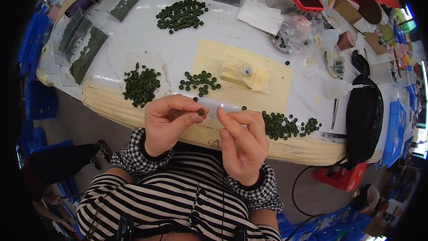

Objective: Sorting and packaging small green plastic toy parts into plastic bags.

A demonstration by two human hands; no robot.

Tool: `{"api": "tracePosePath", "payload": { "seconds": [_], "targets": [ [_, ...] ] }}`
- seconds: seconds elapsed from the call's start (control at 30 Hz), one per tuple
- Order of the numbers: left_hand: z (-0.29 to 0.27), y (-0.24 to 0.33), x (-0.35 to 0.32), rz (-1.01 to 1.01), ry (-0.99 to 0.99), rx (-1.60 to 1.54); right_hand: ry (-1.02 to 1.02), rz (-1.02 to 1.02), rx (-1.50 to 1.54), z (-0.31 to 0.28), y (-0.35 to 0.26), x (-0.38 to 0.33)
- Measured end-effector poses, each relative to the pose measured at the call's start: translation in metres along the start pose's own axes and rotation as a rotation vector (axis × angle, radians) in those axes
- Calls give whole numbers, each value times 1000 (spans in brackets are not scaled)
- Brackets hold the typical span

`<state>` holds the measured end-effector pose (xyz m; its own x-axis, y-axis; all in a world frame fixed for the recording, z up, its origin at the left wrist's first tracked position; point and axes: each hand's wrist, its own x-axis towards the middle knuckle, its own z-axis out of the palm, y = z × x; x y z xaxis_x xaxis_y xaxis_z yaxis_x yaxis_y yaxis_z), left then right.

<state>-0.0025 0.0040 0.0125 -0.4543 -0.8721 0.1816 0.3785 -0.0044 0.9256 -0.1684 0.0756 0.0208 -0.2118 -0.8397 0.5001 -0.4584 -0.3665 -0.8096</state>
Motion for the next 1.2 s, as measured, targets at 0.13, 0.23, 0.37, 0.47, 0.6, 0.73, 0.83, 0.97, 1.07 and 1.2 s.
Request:
{"api": "tracePosePath", "payload": {
  "seconds": [0.13,0.23,0.37,0.47,0.6,0.73,0.83,0.97,1.07,1.2],
  "targets": [
    [0,1,0,-11,-4,-3,-39,8,-7,0,-3,0],
    [1,2,0,-11,2,-1,-77,-72,-60,1,-2,3],
    [1,2,0,-14,8,0,-93,-95,-41,5,-4,4],
    [1,0,1,30,4,28,-111,-87,5,5,-3,3],
    [-2,-1,3,109,-40,152,-144,-70,87,2,2,2],
    [-2,0,3,114,-41,184,-143,-65,100,2,2,1],
    [0,1,2,79,-21,152,-140,-56,94,2,0,2],
    [1,3,3,50,-9,141,-121,-43,101,2,2,0],
    [0,3,2,42,-7,130,-113,-53,72,3,1,0],
    [0,3,2,53,-8,144,-108,-98,4,3,0,2]
  ]
}}
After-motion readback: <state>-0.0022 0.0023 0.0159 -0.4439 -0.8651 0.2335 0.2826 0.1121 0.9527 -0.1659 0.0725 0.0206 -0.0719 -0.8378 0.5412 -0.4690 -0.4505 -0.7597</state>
